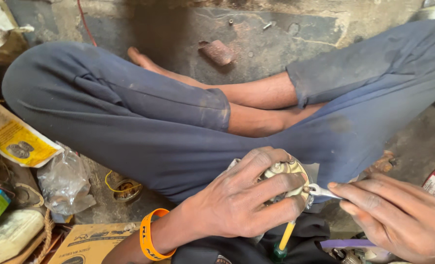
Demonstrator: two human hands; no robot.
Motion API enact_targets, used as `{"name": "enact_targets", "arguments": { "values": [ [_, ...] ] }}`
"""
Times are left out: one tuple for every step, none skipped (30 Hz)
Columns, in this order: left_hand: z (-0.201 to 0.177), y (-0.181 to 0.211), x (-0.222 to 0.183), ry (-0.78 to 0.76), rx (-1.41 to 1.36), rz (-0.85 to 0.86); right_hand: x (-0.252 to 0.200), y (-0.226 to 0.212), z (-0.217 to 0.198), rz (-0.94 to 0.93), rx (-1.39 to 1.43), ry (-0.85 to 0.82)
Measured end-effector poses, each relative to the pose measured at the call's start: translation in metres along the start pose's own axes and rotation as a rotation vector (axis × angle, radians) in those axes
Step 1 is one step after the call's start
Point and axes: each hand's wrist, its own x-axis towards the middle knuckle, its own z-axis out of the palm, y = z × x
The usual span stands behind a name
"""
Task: The person sits on the floor and uses a screwdriver and wrench to disassemble a cylindrical electrical component. They remove screws and separate parts of the component while working in a cluttered workshop environment.
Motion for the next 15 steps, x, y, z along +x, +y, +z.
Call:
{"name": "enact_targets", "arguments": {
  "values": [
    [0.001,0.001,0.003,0.001,0.000,0.002,-0.004,0.000,0.002,0.054,0.033,0.022],
    [0.003,0.001,0.006,0.003,0.001,0.000,-0.006,0.000,0.004,0.106,0.069,0.041],
    [0.004,0.002,0.009,0.004,0.002,-0.002,-0.009,0.002,0.005,0.111,0.085,0.050],
    [0.006,0.002,0.010,0.004,0.000,-0.003,-0.011,0.004,0.005,0.115,0.102,0.058],
    [0.008,0.002,0.011,0.004,-0.001,-0.003,-0.013,0.006,0.005,0.119,0.118,0.066],
    [0.010,0.002,0.012,0.004,-0.006,-0.003,-0.015,0.005,0.005,0.161,0.148,0.071],
    [0.011,0.003,0.012,0.000,-0.014,-0.013,-0.016,0.004,0.004,0.204,0.177,0.076],
    [0.013,0.005,0.012,-0.004,-0.018,-0.022,-0.015,0.003,0.003,0.243,0.207,0.081],
    [0.014,0.006,0.011,-0.007,-0.023,-0.030,-0.015,0.002,0.001,0.318,0.234,0.045],
    [0.015,0.005,0.011,-0.014,-0.046,-0.032,-0.013,0.001,-0.001,0.390,0.261,0.009],
    [0.016,0.004,0.009,-0.021,-0.069,-0.035,-0.011,0.000,-0.003,0.462,0.288,-0.028],
    [0.018,0.003,0.007,-0.026,-0.090,-0.039,-0.009,-0.002,-0.003,0.463,0.256,0.032],
    [0.019,0.002,0.005,-0.035,-0.099,-0.056,-0.007,-0.004,-0.004,0.464,0.224,0.092],
    [0.022,-0.001,0.003,-0.042,-0.108,-0.076,-0.005,-0.006,-0.005,0.463,0.193,0.148],
    [0.023,-0.002,0.000,-0.043,-0.121,-0.085,-0.004,-0.006,-0.007,0.433,0.098,0.127]
  ]
}}
